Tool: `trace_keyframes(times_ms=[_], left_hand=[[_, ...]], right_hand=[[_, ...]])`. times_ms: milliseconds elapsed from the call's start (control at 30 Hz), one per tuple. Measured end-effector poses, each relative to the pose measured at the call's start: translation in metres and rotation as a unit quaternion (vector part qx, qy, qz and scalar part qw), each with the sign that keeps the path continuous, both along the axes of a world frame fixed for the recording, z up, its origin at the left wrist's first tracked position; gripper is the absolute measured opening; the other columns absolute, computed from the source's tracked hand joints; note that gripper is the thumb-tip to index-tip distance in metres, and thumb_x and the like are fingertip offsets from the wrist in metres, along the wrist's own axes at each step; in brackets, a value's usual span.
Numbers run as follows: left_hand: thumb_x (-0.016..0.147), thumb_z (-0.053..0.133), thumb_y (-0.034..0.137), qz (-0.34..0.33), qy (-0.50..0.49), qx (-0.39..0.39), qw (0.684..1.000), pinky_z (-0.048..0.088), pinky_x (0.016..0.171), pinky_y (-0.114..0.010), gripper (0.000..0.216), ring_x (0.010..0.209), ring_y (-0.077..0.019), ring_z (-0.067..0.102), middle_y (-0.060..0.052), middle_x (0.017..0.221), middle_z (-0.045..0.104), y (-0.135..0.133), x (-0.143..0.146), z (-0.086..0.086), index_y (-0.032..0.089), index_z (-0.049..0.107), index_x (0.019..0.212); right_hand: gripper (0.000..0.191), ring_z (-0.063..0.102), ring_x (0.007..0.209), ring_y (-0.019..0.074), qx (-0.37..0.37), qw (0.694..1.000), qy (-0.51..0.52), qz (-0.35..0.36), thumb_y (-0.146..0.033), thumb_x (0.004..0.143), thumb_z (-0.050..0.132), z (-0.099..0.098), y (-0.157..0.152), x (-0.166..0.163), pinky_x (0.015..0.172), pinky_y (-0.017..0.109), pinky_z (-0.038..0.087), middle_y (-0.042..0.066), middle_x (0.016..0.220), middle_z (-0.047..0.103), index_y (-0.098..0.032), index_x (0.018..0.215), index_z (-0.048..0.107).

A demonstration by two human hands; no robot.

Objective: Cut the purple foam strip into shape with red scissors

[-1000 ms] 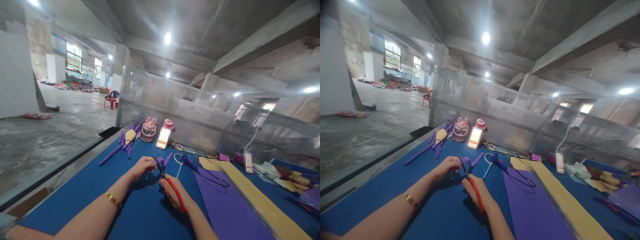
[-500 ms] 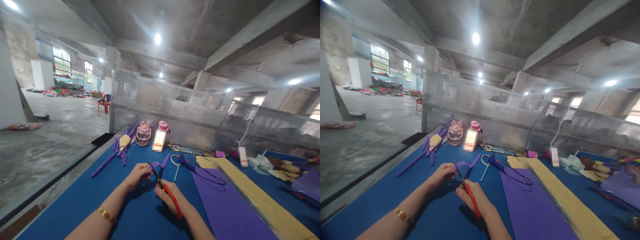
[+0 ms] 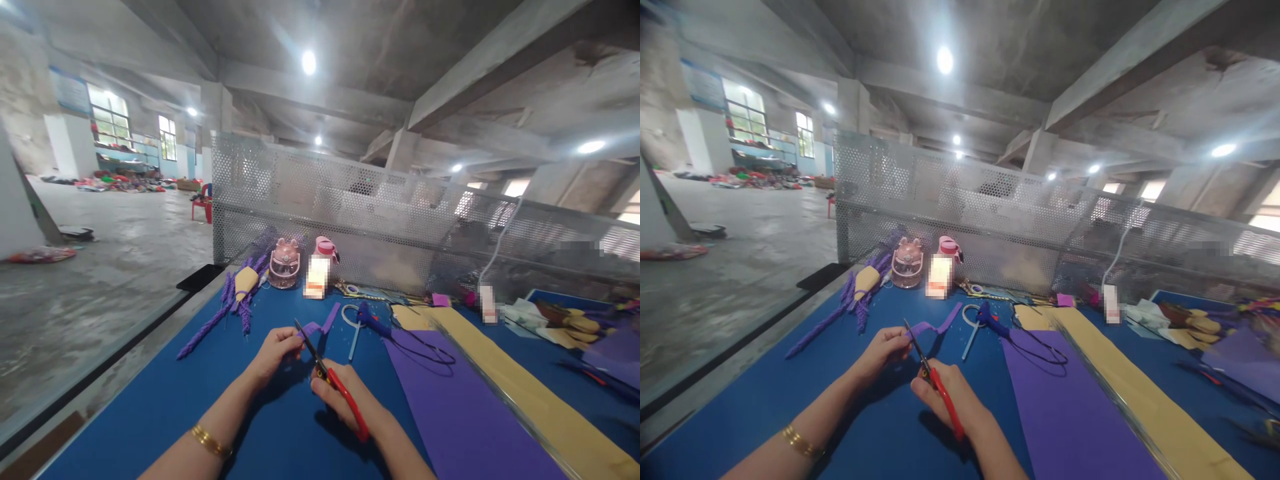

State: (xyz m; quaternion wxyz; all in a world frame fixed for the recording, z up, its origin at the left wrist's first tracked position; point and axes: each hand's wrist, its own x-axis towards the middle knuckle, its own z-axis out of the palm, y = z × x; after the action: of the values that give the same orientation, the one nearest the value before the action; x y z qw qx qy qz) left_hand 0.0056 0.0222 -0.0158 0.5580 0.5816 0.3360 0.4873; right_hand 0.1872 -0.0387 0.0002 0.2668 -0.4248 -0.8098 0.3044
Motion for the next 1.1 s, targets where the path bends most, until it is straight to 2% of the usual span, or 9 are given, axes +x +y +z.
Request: trace_keyframes(times_ms=[200,400,567,800,1100], left_hand=[[0.068,0.061,0.035,0.021,-0.006,-0.008,1.0,0.023,0.045,-0.023,0.026,0.042,-0.0087,0.037,-0.001,0.046,0.052,0.0,0.002,-0.002,0.014,0.056,0.054],[0.068,0.06,0.035,0.035,-0.005,-0.013,0.999,0.023,0.044,-0.023,0.025,0.04,-0.0077,0.036,0.0,0.045,0.052,-0.001,0.003,-0.003,0.015,0.057,0.054],[0.068,0.06,0.037,0.054,-0.002,-0.016,0.998,0.023,0.044,-0.023,0.027,0.04,-0.0078,0.036,0.0,0.045,0.052,-0.002,0.004,-0.001,0.015,0.056,0.053],[0.068,0.059,0.036,0.09,0.004,-0.027,0.996,0.025,0.045,-0.022,0.026,0.041,-0.0081,0.037,0.0,0.045,0.051,-0.003,0.01,-0.003,0.014,0.057,0.055],[0.069,0.057,0.039,0.108,0.016,-0.029,0.994,0.029,0.046,-0.022,0.029,0.043,-0.0089,0.04,0.0,0.044,0.052,0.003,0.02,-0.001,0.015,0.056,0.053]], right_hand=[[0.042,0.038,0.045,0.0068,-0.053,0.998,0.03,-0.002,-0.057,0.086,0.045,-0.01,0.002,0.003,0.041,0.016,0.032,-0.007,0.056,0.041,-0.018,0.098,0.053],[0.047,0.038,0.04,0.0053,-0.102,0.992,0.068,0.001,-0.062,0.085,0.042,-0.013,0.003,0.001,0.037,0.015,0.035,-0.008,0.056,0.037,-0.018,0.098,0.052],[0.044,0.038,0.043,0.0051,-0.103,0.993,0.061,-0.008,-0.059,0.087,0.041,-0.014,0.004,0.001,0.039,0.015,0.034,-0.007,0.06,0.039,-0.018,0.098,0.052],[0.032,0.037,0.048,0.007,-0.088,0.995,0.031,-0.027,-0.047,0.086,0.049,-0.011,0.004,0.0,0.045,0.018,0.031,-0.006,0.057,0.043,-0.017,0.095,0.055],[0.036,0.038,0.05,0.0072,-0.085,0.994,0.048,-0.041,-0.048,0.087,0.047,-0.015,0.007,0.001,0.046,0.018,0.032,-0.005,0.061,0.044,-0.015,0.101,0.054]])
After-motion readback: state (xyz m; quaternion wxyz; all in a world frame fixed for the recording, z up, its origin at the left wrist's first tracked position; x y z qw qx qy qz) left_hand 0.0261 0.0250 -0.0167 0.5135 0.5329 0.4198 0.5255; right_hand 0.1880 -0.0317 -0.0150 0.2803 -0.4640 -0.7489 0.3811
